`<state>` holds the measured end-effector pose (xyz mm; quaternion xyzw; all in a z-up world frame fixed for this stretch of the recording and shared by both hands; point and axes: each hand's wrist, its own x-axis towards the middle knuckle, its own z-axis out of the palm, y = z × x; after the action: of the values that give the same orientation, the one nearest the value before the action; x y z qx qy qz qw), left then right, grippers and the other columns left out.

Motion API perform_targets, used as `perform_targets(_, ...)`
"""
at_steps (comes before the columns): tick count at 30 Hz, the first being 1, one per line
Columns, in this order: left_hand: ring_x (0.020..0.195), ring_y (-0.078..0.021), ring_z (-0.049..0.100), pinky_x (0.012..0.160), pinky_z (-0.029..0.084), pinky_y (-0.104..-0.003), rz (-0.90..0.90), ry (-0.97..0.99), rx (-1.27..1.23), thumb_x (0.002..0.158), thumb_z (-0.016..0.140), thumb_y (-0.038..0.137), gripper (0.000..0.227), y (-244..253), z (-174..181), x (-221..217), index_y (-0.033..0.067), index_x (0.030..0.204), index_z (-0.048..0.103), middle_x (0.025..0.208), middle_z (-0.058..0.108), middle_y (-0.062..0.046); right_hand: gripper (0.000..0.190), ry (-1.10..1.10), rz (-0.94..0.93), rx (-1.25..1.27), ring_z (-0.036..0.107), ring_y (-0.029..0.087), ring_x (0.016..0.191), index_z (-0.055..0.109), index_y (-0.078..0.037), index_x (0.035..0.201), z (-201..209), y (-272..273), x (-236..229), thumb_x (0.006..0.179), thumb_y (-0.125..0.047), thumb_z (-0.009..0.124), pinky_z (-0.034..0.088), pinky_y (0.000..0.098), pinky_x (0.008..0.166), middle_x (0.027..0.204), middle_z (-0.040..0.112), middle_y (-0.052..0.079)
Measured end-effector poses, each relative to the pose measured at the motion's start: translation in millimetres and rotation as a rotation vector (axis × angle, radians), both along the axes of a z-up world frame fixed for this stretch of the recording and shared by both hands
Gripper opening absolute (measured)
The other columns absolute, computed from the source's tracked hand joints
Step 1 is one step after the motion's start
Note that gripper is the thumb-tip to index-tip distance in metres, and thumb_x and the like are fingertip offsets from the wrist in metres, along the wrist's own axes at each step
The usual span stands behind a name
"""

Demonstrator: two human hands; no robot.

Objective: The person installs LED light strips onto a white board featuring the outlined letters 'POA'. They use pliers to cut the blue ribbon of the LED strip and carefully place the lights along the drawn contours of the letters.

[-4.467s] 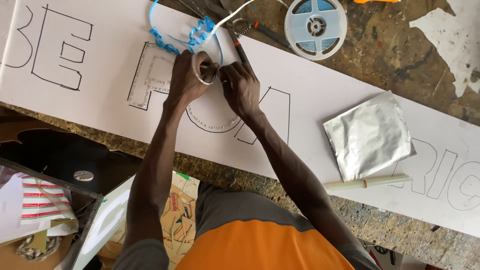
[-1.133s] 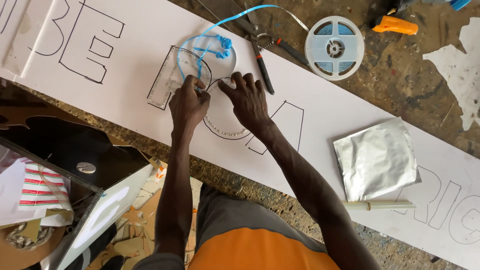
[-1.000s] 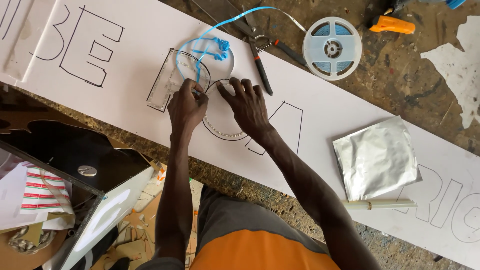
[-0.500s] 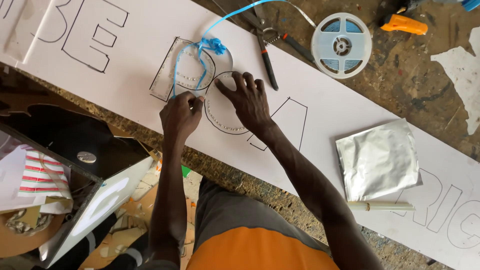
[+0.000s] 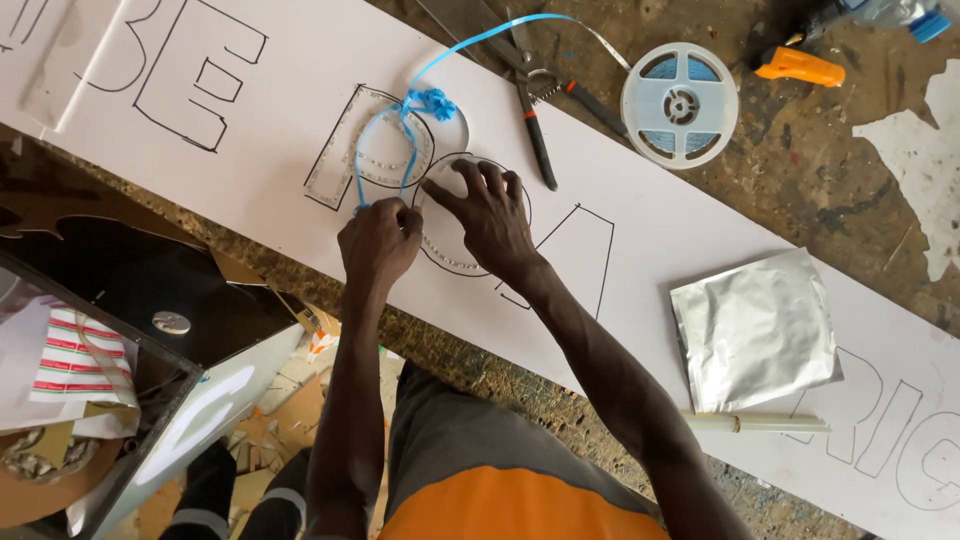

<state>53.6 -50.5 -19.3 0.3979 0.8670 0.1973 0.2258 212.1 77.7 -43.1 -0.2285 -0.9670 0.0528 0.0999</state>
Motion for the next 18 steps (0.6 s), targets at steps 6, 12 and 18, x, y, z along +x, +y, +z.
perform_targets(6, 0.094, -0.0451, 0.083, 0.087, 0.065, -0.063, -0.027, 0.015, 0.014, 0.111, 0.061, 0.035, 0.033, -8, 7, 3, 0.0124, 0.099, 0.082, 0.09, 0.085, -0.015, 0.091, 0.02, 0.031, 0.069, 0.055, 0.037, 0.141, 0.071, -0.039, 0.151, -8, -12, -1, 0.073, 0.0, 0.096, 0.045, 0.0574, 0.116, 0.158, 0.054, 0.012)
perform_targets(12, 0.094, -0.0409, 0.08, 0.084, 0.062, -0.054, -0.161, 0.175, 0.253, 0.116, 0.071, 0.027, 0.022, -43, 35, 28, 0.01, 0.105, 0.079, 0.089, 0.081, -0.013, 0.075, 0.011, -0.004, -0.206, 0.051, 0.036, 0.15, 0.069, -0.041, 0.155, -1, -9, 6, 0.091, -0.005, 0.083, 0.043, 0.0584, 0.122, 0.163, 0.052, 0.008)
perform_targets(18, 0.114, -0.0305, 0.069, 0.099, 0.054, -0.047, -0.286, 0.295, 0.366, 0.113, 0.073, 0.022, 0.014, -56, 64, 57, 0.0143, 0.106, 0.082, 0.098, 0.072, -0.004, 0.044, 0.433, 0.199, -1.421, 0.062, 0.025, 0.131, 0.076, -0.013, 0.146, 25, -28, 23, 0.114, -0.012, 0.046, 0.049, 0.0474, 0.11, 0.135, 0.072, 0.008)
